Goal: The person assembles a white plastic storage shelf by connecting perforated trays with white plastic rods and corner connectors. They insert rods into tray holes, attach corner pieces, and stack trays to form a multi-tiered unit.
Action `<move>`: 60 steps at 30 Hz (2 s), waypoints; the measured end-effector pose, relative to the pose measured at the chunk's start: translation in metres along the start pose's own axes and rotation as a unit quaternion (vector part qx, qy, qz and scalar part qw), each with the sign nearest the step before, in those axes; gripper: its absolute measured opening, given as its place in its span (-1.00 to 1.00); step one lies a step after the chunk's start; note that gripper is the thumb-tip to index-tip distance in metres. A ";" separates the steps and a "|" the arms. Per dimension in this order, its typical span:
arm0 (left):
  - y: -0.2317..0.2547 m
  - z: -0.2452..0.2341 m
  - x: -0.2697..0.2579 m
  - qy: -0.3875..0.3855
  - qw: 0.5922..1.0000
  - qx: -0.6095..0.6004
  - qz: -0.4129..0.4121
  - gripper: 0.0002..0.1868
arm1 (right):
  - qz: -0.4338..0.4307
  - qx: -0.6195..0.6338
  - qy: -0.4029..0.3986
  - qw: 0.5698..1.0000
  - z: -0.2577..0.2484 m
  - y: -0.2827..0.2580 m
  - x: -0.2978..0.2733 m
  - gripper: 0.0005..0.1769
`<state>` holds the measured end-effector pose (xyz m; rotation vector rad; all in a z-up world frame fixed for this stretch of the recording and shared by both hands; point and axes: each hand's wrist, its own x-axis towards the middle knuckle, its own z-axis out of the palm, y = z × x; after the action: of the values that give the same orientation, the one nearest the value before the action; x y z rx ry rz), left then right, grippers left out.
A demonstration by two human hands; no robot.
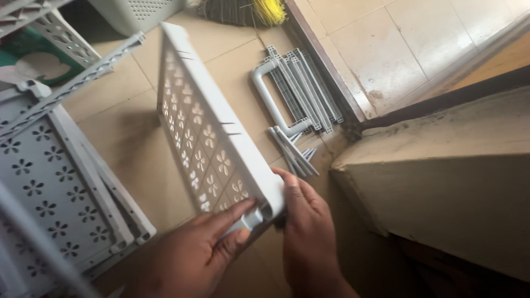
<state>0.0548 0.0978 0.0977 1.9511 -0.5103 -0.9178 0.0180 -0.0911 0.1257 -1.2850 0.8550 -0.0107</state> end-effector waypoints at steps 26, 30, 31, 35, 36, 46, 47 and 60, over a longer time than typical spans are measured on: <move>0.015 0.001 0.011 0.032 0.980 -0.015 -0.195 -0.46 | 0.178 0.339 -0.085 0.920 -0.017 0.029 0.031 -0.45; 0.016 0.004 0.015 0.038 0.985 -0.006 -0.168 -0.45 | 0.195 0.334 -0.046 0.921 -0.015 0.026 0.028 -0.47; 0.016 0.004 0.014 0.033 0.985 -0.006 -0.167 -0.45 | 0.193 0.325 -0.038 0.925 -0.014 0.026 0.026 -0.48; 0.017 0.003 0.014 0.016 0.982 -0.015 -0.187 -0.46 | 0.119 0.302 -0.078 0.943 -0.014 0.024 0.023 -0.49; 0.017 0.002 0.014 0.014 0.979 -0.018 -0.201 -0.46 | 0.106 0.292 -0.076 0.947 -0.012 0.024 0.021 -0.49; 0.025 -0.005 0.011 0.000 0.991 0.018 -0.132 -0.46 | 0.007 0.174 -0.070 0.982 0.004 0.003 0.014 -0.48; 0.026 -0.004 0.012 0.033 0.996 -0.008 -0.079 -0.48 | 0.007 0.166 -0.075 0.983 0.006 0.002 0.012 -0.48; 0.046 -0.003 0.011 0.084 0.970 -0.103 -0.203 -0.58 | 0.037 0.115 -0.130 0.984 0.005 -0.009 0.007 -0.38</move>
<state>0.0647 0.0681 0.1340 1.9512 0.0865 -0.9992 0.0293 -0.0930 0.1295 -1.0116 0.6550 0.1122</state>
